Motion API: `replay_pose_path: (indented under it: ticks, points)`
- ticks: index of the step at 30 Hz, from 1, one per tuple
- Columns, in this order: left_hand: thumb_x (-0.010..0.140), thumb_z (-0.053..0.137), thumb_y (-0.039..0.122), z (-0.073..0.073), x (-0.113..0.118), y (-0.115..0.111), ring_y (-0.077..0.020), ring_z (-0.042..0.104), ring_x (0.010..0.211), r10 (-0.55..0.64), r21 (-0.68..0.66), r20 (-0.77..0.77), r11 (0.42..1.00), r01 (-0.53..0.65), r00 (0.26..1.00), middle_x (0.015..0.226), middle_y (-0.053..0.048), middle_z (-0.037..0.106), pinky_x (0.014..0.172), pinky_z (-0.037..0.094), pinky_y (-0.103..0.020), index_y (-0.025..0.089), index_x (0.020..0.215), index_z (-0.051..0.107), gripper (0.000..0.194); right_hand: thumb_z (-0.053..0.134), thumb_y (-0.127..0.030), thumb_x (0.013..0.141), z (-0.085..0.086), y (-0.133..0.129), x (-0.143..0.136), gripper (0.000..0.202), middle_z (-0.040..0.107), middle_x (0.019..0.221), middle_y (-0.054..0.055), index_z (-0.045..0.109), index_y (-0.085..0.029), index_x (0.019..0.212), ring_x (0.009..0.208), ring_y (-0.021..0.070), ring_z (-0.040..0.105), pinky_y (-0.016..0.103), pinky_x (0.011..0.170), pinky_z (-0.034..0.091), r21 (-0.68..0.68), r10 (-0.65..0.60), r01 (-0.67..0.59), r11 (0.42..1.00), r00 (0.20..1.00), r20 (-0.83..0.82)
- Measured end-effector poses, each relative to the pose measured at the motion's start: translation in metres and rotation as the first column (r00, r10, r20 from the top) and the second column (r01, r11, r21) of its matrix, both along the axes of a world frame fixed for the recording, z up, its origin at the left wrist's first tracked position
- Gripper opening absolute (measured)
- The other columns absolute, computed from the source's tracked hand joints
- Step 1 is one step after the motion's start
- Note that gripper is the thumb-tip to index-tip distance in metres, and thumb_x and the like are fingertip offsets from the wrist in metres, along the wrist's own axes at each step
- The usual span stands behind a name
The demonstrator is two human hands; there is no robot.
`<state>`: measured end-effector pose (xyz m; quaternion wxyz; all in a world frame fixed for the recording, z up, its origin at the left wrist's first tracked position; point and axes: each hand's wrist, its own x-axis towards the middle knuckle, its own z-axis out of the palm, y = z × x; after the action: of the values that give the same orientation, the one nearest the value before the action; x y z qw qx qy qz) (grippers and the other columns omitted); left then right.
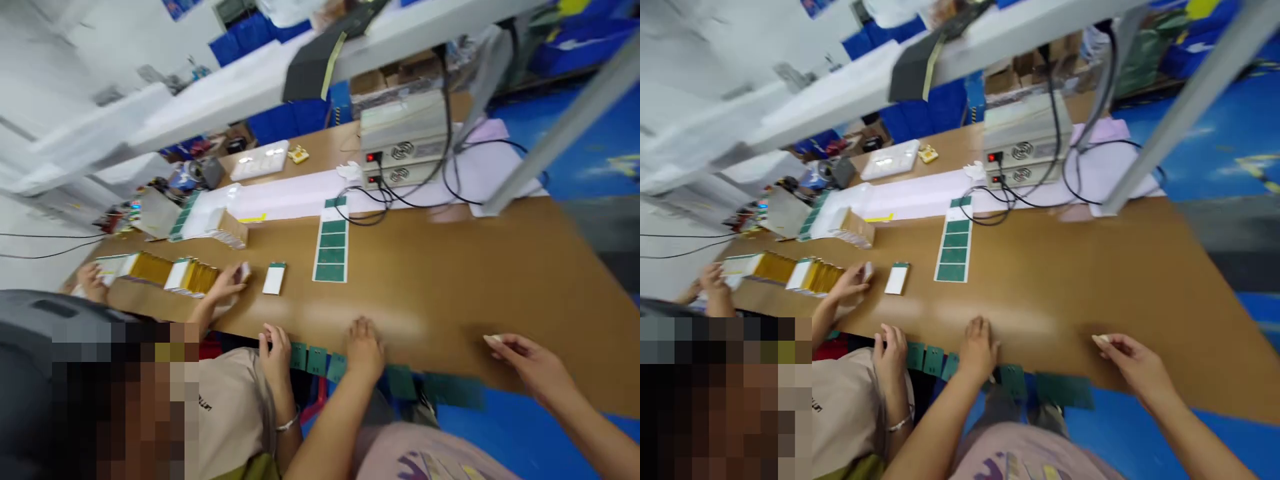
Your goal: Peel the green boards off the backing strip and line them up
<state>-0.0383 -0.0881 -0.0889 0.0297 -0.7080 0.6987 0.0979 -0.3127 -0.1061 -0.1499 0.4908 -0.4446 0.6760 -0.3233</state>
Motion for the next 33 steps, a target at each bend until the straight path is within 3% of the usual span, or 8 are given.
replay_pose_path:
  ticks: [3,5,9,14,18,25,29,33]
  points:
    - [0.079,0.038,0.038,0.007,0.003,0.003,-0.026,0.03,0.121,-0.065,0.02,0.045,0.998,0.064,0.997,0.131,-0.005,0.038,0.1,0.027,-0.038,0.019,0.126,0.035,0.05,0.056,-0.052,0.053,0.003,0.043,-0.031,0.038,0.059,0.064,0.007,0.053,-0.016,0.065,0.06,0.019,0.054,0.028,0.058,0.043,0.186,-0.066,0.053,0.981,0.996,0.061]
    - [0.081,0.033,0.039,0.008,0.001,0.0,-0.0252,0.027,0.123,-0.096,0.033,0.064,0.995,0.094,0.993,0.133,-0.009,0.035,0.101,0.024,-0.038,0.013,0.126,0.036,0.052,0.057,-0.053,0.052,0.002,0.068,-0.043,0.038,0.058,0.058,0.006,0.056,-0.016,0.062,0.057,0.019,0.054,0.028,0.056,0.042,0.269,-0.104,0.104,0.957,0.994,-0.016]
    - [0.082,0.031,0.042,0.006,-0.008,-0.005,-0.0256,0.024,0.124,-0.12,0.07,0.098,0.991,0.114,0.988,0.134,-0.013,0.032,0.1,0.023,-0.038,0.009,0.127,0.033,0.056,0.058,-0.053,0.05,-0.004,0.093,-0.041,0.042,0.065,0.074,0.007,0.064,-0.017,0.07,0.066,0.0227,0.059,0.03,0.059,0.044,0.35,-0.194,0.199,0.915,0.98,-0.049]
    - [0.081,0.033,0.044,0.009,-0.017,-0.008,-0.0282,0.024,0.123,-0.117,0.079,0.149,0.991,0.106,0.982,0.133,-0.016,0.031,0.098,0.026,-0.038,0.009,0.127,0.034,0.057,0.061,-0.05,0.049,-0.016,0.088,-0.005,0.042,0.066,0.087,0.009,0.066,-0.018,0.075,0.081,0.0243,0.058,0.032,0.07,0.045,0.229,-0.194,0.17,0.958,0.977,0.087]
    - [0.079,0.035,0.047,0.015,-0.028,-0.006,-0.0319,0.026,0.122,-0.129,0.106,0.136,0.988,0.115,0.982,0.132,-0.017,0.032,0.096,0.027,-0.042,0.011,0.125,0.035,0.059,0.06,-0.051,0.051,-0.026,0.082,0.013,0.044,0.065,0.082,0.01,0.064,-0.015,0.074,0.074,0.0223,0.057,0.033,0.068,0.043,0.174,-0.21,0.197,0.965,0.976,0.054]
    - [0.068,0.051,0.054,0.006,-0.076,-0.004,-0.0348,0.018,0.124,-0.302,0.154,-0.024,0.941,0.302,0.953,0.136,-0.004,0.028,0.096,0.022,-0.051,0.027,0.126,0.034,0.067,0.054,-0.053,0.056,-0.026,0.077,0.016,0.038,0.06,0.061,0.005,0.06,-0.016,0.061,0.056,0.0169,0.05,0.029,0.055,0.039,0.141,-0.125,0.125,0.982,0.992,-0.01]
    - [0.062,0.062,0.047,-0.003,-0.09,-0.006,-0.037,0.013,0.124,-0.308,0.153,-0.047,0.938,0.312,0.95,0.137,-0.002,0.027,0.094,0.018,-0.058,0.029,0.125,0.033,0.071,0.055,-0.053,0.052,-0.03,0.075,0.015,0.039,0.061,0.062,0.005,0.06,-0.016,0.062,0.054,0.0171,0.051,0.029,0.053,0.039,0.133,-0.116,0.115,0.984,0.993,-0.004]
    - [0.061,0.062,0.047,-0.002,-0.089,-0.003,-0.0369,0.012,0.124,-0.265,0.177,-0.077,0.945,0.275,0.961,0.137,-0.001,0.027,0.096,0.016,-0.058,0.032,0.126,0.033,0.072,0.059,-0.052,0.046,-0.031,0.084,0.005,0.037,0.064,0.066,0.006,0.06,-0.017,0.059,0.059,0.0194,0.055,0.031,0.058,0.042,0.141,-0.084,0.081,0.987,0.996,0.015]
